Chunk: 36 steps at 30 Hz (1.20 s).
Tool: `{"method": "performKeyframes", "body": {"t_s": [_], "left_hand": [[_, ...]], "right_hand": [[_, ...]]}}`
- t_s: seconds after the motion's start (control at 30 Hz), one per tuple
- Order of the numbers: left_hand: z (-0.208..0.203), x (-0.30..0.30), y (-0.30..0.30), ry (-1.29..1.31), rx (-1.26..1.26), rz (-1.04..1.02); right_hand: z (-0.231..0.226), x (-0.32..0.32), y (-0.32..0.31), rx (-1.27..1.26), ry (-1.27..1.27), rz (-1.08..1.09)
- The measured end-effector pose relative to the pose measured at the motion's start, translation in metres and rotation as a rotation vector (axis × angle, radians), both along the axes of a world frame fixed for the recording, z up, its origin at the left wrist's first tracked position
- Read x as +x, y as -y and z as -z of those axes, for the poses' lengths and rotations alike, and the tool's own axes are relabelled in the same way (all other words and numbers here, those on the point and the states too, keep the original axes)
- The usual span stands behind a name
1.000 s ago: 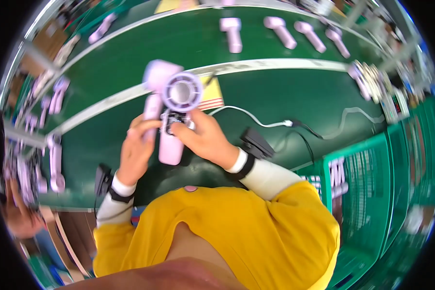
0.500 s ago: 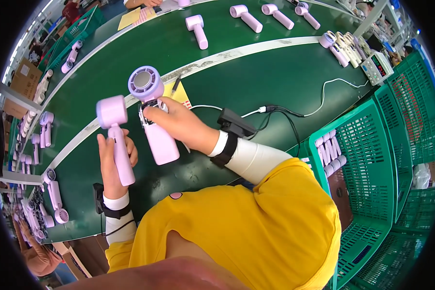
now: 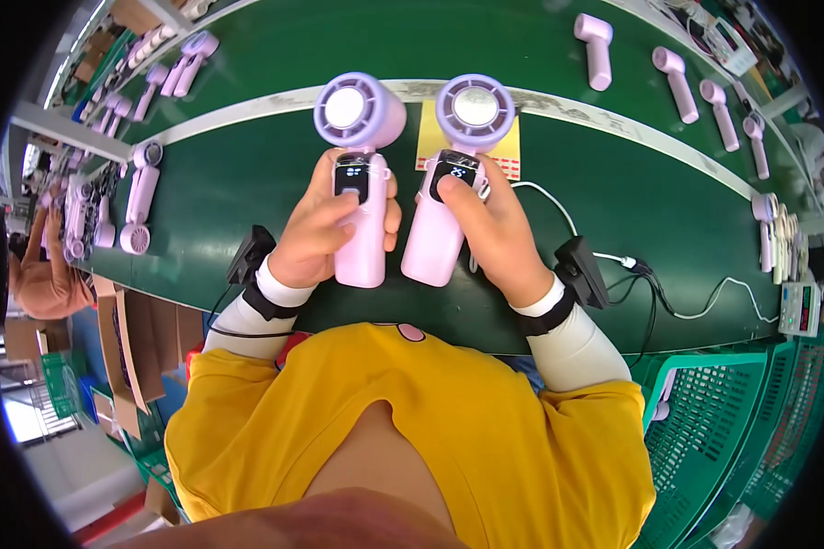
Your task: The person tests handheld fans by pressing their buttons to cycle through power levels, plugging a USB cable into each base, and then placing them back on the assembly line.
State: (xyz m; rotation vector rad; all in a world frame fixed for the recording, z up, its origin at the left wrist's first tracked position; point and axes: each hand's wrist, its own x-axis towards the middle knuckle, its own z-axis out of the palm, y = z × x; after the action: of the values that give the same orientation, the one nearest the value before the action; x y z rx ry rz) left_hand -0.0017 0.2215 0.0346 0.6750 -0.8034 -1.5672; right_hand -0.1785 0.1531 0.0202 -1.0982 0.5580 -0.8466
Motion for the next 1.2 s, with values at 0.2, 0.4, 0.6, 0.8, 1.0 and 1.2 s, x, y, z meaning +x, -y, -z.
{"method": "performKeyframes", "body": {"t_s": [0.2, 0.4, 0.6, 0.8, 1.0, 1.2], "left_hand": [[-0.007, -0.003, -0.004, 0.094, -0.021, -0.058], [-0.006, -0.001, 0.000, 0.225, -0.056, -0.116], [-0.004, -0.002, -0.002, 0.216, -0.084, -0.089], [-0.004, -0.006, -0.005, 0.276, -0.128, -0.070], [-0.004, -0.006, -0.004, 0.310, -0.061, -0.116], [-0.002, -0.008, -0.003, 0.347, -0.114, -0.070]], "right_hand": [[-0.004, 0.004, -0.009, -0.158, -0.106, 0.032], [-0.003, 0.001, -0.005, -0.137, -0.105, -0.076], [-0.005, 0.001, -0.008, -0.138, -0.147, -0.063], [-0.002, 0.000, -0.010, -0.179, -0.132, -0.068], [-0.001, 0.003, -0.009, -0.125, -0.087, -0.096], [-0.002, -0.002, -0.009, -0.160, -0.143, -0.079]]}}
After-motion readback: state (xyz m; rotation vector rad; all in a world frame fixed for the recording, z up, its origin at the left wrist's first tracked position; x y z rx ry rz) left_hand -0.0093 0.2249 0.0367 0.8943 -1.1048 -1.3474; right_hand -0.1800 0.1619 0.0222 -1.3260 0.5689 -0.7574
